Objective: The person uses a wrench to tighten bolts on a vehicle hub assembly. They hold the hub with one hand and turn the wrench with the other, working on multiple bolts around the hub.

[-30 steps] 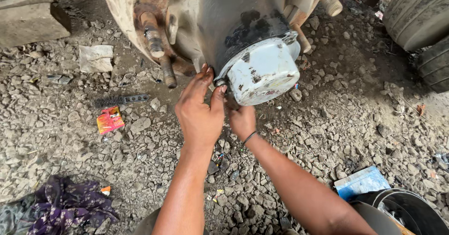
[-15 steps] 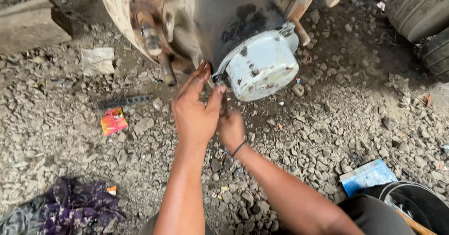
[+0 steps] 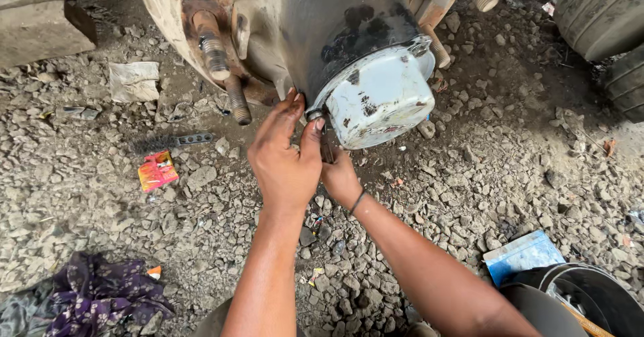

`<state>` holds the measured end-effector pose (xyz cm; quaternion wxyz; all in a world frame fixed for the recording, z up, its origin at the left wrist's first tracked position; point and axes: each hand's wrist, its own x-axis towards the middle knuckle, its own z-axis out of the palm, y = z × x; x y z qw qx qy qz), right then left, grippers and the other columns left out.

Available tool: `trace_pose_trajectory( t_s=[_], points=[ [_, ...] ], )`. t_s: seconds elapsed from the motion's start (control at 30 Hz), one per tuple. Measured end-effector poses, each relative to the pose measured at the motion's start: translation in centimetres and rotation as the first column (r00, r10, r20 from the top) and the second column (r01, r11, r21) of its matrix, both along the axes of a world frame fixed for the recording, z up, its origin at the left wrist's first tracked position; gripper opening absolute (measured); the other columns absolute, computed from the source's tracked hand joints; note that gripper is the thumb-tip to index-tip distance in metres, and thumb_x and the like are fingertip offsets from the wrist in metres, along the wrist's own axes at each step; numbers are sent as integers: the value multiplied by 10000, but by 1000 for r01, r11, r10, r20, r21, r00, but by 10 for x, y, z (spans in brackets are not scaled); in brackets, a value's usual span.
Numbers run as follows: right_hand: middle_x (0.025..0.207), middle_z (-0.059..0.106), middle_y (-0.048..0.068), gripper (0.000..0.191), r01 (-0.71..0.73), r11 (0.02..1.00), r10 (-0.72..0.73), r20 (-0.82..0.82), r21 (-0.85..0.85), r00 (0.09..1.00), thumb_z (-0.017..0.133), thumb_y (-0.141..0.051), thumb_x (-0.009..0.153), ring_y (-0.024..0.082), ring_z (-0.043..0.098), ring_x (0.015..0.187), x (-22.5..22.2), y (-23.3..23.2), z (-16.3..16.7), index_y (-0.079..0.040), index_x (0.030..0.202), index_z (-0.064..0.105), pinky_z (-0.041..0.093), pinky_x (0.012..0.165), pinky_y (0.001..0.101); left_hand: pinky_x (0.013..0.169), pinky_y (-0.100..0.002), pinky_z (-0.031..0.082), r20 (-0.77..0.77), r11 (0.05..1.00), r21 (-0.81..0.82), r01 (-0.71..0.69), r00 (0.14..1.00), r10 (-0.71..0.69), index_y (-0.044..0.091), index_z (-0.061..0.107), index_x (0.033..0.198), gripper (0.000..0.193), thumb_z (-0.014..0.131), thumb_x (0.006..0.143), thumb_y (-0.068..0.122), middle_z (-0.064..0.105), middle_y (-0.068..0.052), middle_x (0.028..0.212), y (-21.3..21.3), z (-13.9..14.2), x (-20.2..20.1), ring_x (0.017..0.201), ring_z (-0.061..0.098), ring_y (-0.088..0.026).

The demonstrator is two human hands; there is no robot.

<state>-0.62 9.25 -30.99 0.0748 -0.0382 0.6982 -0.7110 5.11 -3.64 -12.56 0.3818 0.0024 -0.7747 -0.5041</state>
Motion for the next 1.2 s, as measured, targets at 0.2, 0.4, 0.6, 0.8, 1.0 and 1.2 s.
trace_pose_trajectory(
  t_s=[0.2,0.4,0.6,0.8,1.0,1.2],
  points=[
    [664,567,-3,138,-56,982,56,10,182,998,651,-55,900,91,474,583,4,16,-12,27,790,640,382,486,311,997,-360,594,29,999,42,29,999,-30,-20,732,1145,280,780,872,15,739,-171,1228,-1,-1,1,1152,745,-277],
    [972,688,-27,222,-38,993,44,-55,114,998,672,-163,918,49,631,863,26,-35,-18,-45,1106,661,533,711,242,1010,-372,582,28,999,-33,-23,999,24,-9,729,1162,303,794,868,26,741,-171,1239,2,-6,0,1158,739,-284],
    [960,725,14,180,-106,911,142,62,-399,988,646,-126,945,106,649,842,39,-55,-33,26,1028,696,540,694,286,1022,-376,567,32,997,-60,39,999,-37,-8,724,1215,359,809,873,62,728,-169,1272,-11,-3,1,1181,727,-291],
    [603,633,63,206,27,886,-38,14,462,999,587,-131,958,154,555,502,20,10,15,-17,898,748,432,465,360,1016,-376,563,42,996,-83,36,999,-32,4,712,1259,365,799,918,101,715,-173,1300,-10,-6,1,1180,722,-305],
    [865,741,120,236,-45,838,249,-308,545,918,682,-130,913,188,656,742,-3,49,78,-3,1111,705,542,708,368,1008,-399,562,-71,995,-95,-42,997,35,-21,697,1221,291,736,939,40,720,-194,1256,0,-9,-2,1167,722,-339],
    [842,694,95,210,-34,925,92,-135,378,987,656,-110,908,154,596,745,-1,22,45,-3,1070,735,523,713,341,1007,-399,573,-88,992,-112,-57,995,47,-34,697,1199,281,711,920,-8,718,-204,1249,2,-8,-1,1158,727,-346]
  ],
)
